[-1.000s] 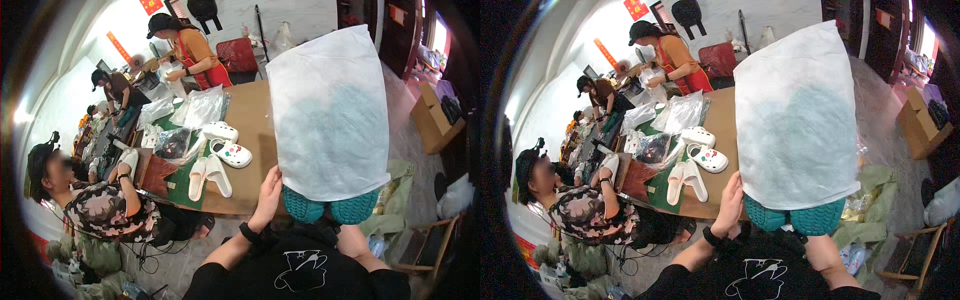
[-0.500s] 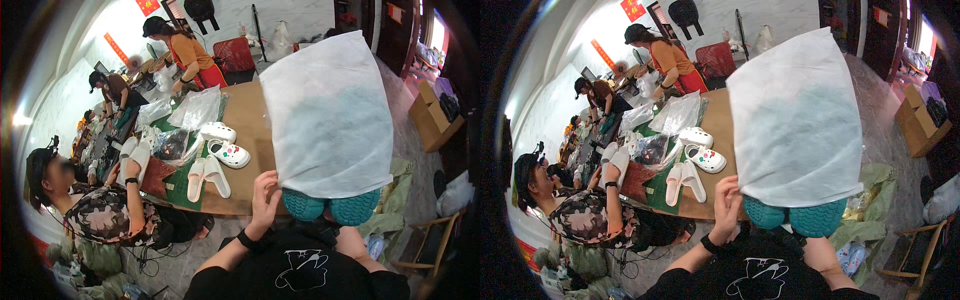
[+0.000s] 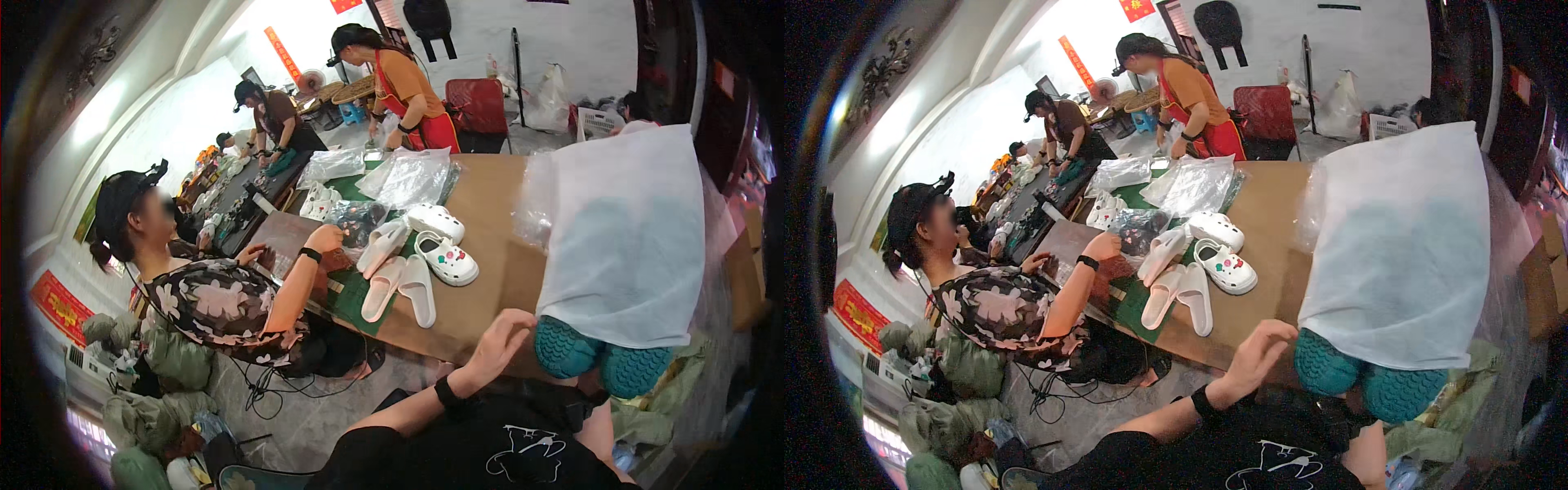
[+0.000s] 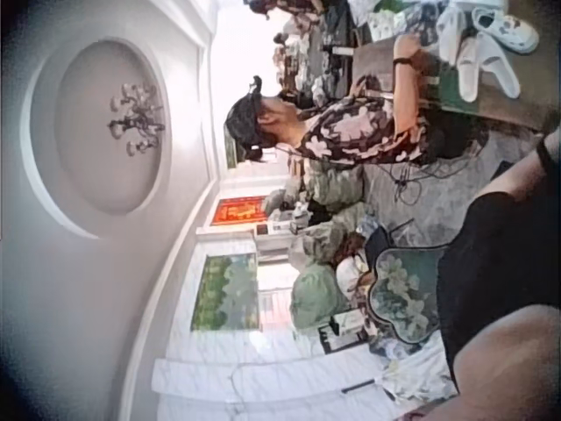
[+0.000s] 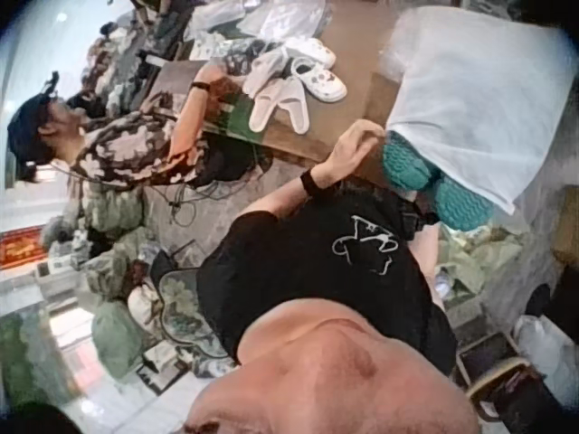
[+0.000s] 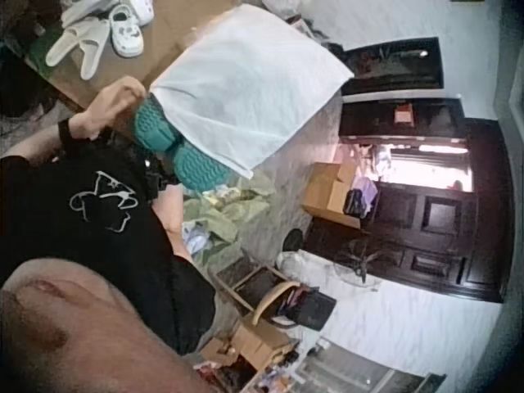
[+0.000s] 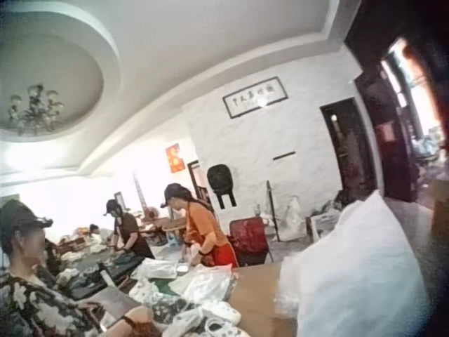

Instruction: The recorder is packing various styles of shoes, including sandals and clogs, into individual plastic bags and then placing them into larger shipping bags.

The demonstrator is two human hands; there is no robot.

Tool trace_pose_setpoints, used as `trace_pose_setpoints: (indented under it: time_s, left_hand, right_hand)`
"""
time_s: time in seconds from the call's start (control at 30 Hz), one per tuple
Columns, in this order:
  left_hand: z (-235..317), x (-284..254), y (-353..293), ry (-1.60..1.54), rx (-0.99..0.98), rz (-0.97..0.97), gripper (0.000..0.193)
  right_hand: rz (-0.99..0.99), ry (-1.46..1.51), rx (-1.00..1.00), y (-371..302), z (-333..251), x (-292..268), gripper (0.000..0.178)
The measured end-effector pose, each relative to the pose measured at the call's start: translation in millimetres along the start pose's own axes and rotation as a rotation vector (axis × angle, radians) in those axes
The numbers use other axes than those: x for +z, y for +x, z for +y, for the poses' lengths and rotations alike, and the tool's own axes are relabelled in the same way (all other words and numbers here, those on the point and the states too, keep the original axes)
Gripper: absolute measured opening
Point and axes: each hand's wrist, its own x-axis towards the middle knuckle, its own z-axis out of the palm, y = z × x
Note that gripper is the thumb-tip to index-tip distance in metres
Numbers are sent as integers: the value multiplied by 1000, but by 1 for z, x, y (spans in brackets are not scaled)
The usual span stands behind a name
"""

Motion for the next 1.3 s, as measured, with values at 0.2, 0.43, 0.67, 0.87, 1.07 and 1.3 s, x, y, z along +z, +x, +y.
trace_pose_setpoints:
  time_s: [0.2,0.43,0.67,0.87,1.07,1.3]
  left_hand:
    - [29,17,17,344,89,-85,30]
    - [6,14,2,16,19,-102,16]
    - [-14,27,-16,306,350,-60,34]
    - [-31,25,-34,235,353,-148,40]
    - [-1,20,-5,223,523,-71,70]
    - [40,28,18,482,525,-214,58]
  right_hand:
    - [-46,-73,-17,-16,14,-17,50]
    - [-52,-184,-64,-48,15,-18,50]
    - [-2,-253,-157,-57,36,-37,49]
    - [172,-278,-288,-13,25,21,49]
    - [404,-266,-425,71,-15,105,49]
    - [563,-228,-509,114,-50,129,49]
